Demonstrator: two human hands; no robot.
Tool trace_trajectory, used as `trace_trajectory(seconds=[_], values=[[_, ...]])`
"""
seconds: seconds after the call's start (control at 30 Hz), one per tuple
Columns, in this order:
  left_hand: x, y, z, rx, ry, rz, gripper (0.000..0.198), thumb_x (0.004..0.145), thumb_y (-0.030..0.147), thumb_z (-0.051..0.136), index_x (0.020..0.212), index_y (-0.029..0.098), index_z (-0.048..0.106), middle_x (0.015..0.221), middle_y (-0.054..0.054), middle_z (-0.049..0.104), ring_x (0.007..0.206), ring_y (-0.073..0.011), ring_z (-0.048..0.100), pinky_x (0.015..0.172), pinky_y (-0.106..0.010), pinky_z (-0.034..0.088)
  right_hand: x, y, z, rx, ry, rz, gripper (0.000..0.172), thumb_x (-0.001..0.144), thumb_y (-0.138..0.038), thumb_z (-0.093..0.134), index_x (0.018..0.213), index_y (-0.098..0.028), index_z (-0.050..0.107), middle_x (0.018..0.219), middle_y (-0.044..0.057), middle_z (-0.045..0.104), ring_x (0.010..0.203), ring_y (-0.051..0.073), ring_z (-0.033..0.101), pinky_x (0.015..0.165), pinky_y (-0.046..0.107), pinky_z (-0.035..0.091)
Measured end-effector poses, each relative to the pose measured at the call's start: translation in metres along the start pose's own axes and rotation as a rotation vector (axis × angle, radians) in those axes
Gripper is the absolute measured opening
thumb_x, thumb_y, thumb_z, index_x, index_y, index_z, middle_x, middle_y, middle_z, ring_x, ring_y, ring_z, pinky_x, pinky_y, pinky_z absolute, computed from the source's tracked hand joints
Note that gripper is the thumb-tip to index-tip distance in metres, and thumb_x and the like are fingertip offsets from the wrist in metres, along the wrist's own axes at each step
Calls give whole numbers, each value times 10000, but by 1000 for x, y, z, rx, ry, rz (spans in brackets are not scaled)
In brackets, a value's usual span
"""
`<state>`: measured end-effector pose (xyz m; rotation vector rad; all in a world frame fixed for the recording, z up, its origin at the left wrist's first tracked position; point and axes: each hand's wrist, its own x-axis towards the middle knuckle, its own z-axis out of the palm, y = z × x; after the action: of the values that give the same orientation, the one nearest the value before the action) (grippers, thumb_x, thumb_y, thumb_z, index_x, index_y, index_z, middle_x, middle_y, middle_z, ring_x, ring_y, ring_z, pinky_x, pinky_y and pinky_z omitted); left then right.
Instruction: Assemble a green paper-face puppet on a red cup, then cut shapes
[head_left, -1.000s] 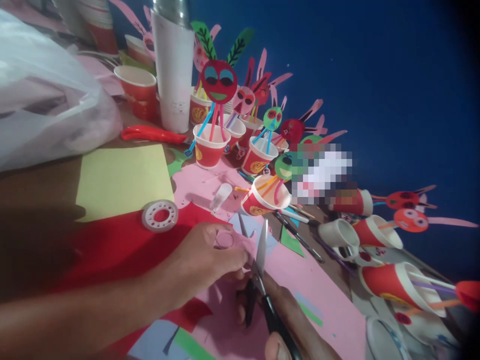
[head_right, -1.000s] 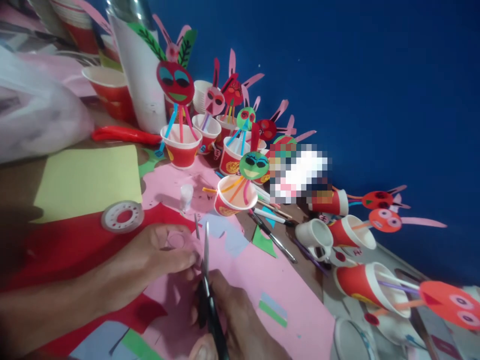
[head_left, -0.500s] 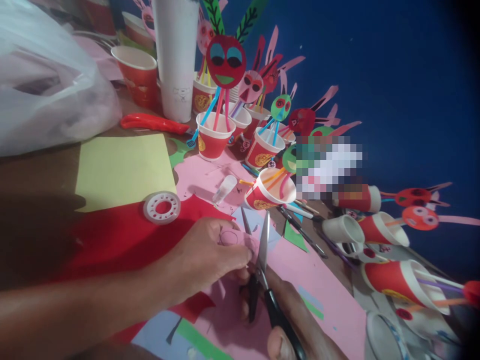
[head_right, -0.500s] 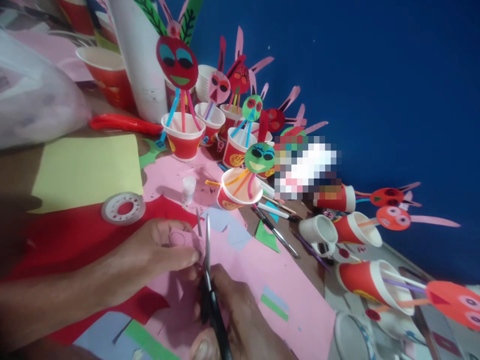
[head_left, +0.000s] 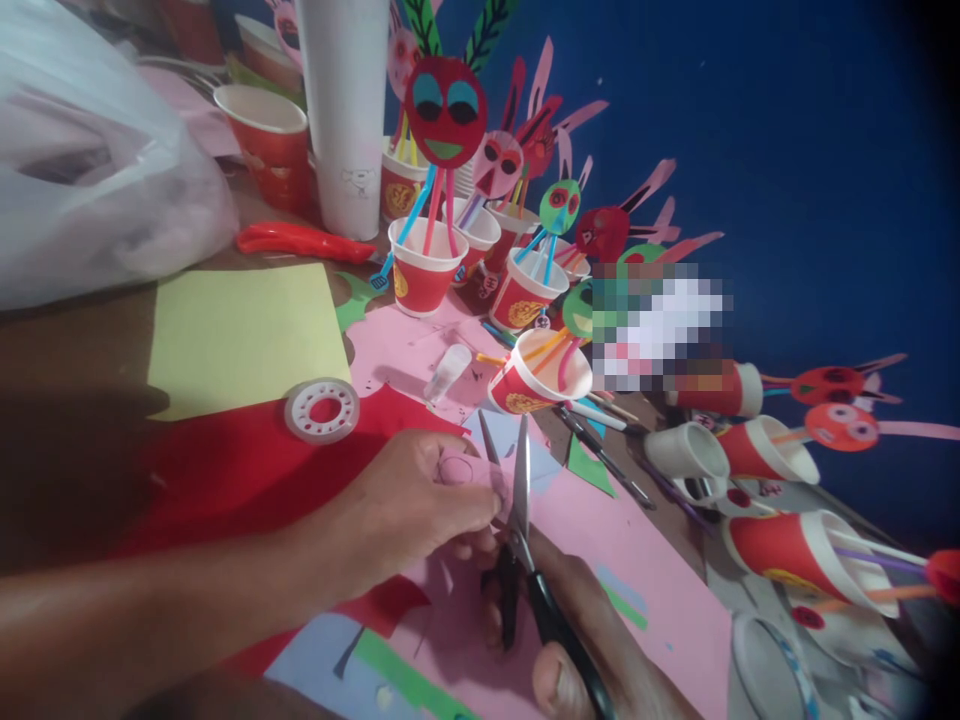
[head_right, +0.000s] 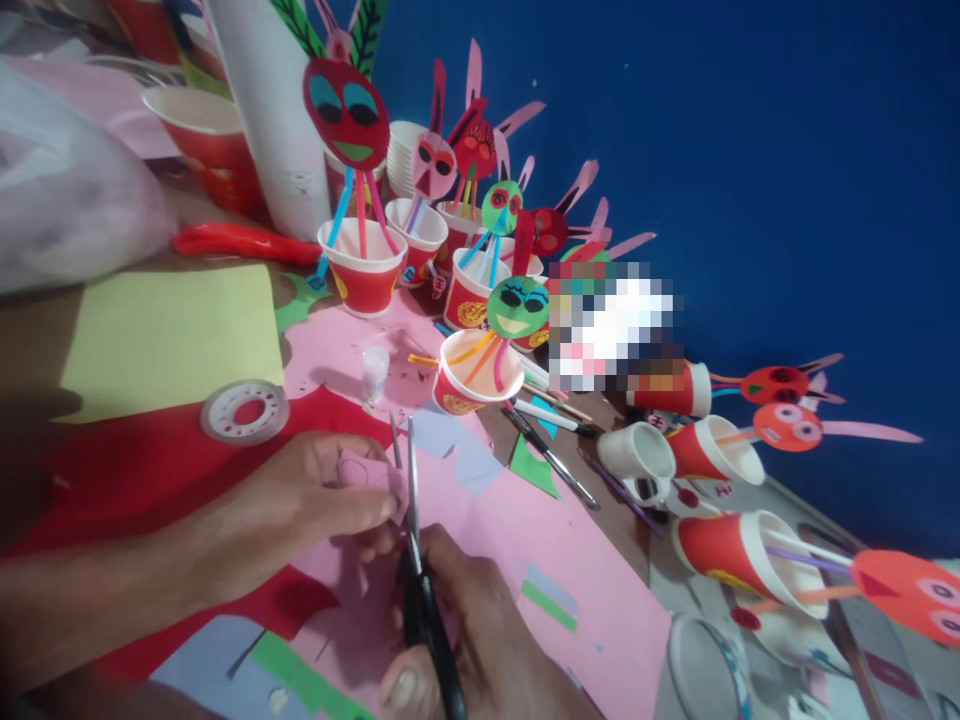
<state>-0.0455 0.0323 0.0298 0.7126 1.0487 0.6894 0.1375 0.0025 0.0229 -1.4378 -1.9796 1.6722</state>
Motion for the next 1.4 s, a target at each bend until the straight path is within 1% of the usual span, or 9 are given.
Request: trace_trajectory(seconds=[0.07,0.13,0.3,0.43,0.67,0.8,0.93,1.17,1.4], values=[[0,0,0,-3,-2,-1,34,580,154,571,561,147,598,503,-11,629,502,-129,581,504,-227,461,-1,-1,3,3,11,-28,828,651,-830,413,1168,-192,517,704,29,612,614,200,614,596,290,515],[1,0,0,2,1,-5,48,584,151,572,579,145,619,503,-9,633,500,-126,583,502,-224,462,-4,-2,4,-3,29,-46,841,650,-854,358,1169,-213,522,715,29,616,624,207,622,601,290,517],[2,1,0,19,13,-19,63,590,142,574,552,145,623,489,-11,636,456,-113,567,464,-205,434,-19,0,2,-48,104,-50,643,750,-732,439,1223,-301,500,917,47,653,883,293,644,693,299,523],[1,1,0,21,20,-11,69,582,128,577,526,147,612,467,-8,626,429,-101,549,432,-184,397,-27,7,0,-75,146,-42,604,770,-664,500,1279,-342,453,1042,48,641,1014,318,606,760,314,528],[1,2,0,17,-9,-15,79,601,132,573,562,144,640,487,-6,635,446,-99,554,459,-189,424,-22,3,2,-66,136,-46,617,769,-700,451,1242,-307,498,972,52,657,953,300,628,719,307,529],[0,4,0,32,-5,-26,82,605,139,574,566,136,646,486,-15,631,450,-105,554,467,-198,429,-14,-2,3,-37,79,-55,691,736,-775,371,1176,-275,555,759,33,654,712,238,656,582,271,510],[1,3,-1,35,-31,-14,82,599,156,582,553,142,648,486,-17,637,441,-105,556,447,-189,408,-8,-3,5,-1,26,-58,721,723,-795,345,1144,-254,570,616,4,607,524,171,594,492,240,463],[4,-1,-4,65,-68,16,103,605,184,585,550,145,663,498,-25,647,448,-108,560,434,-181,396,-6,-1,7,44,-2,-43,777,684,-821,355,1053,-166,551,573,12,566,482,146,512,458,236,419],[4,-3,-6,76,-98,23,129,632,193,576,558,138,666,511,-29,653,457,-106,560,442,-180,390,-7,-3,6,69,-25,-24,712,693,-810,364,981,-182,536,573,9,556,484,143,491,459,244,390]])
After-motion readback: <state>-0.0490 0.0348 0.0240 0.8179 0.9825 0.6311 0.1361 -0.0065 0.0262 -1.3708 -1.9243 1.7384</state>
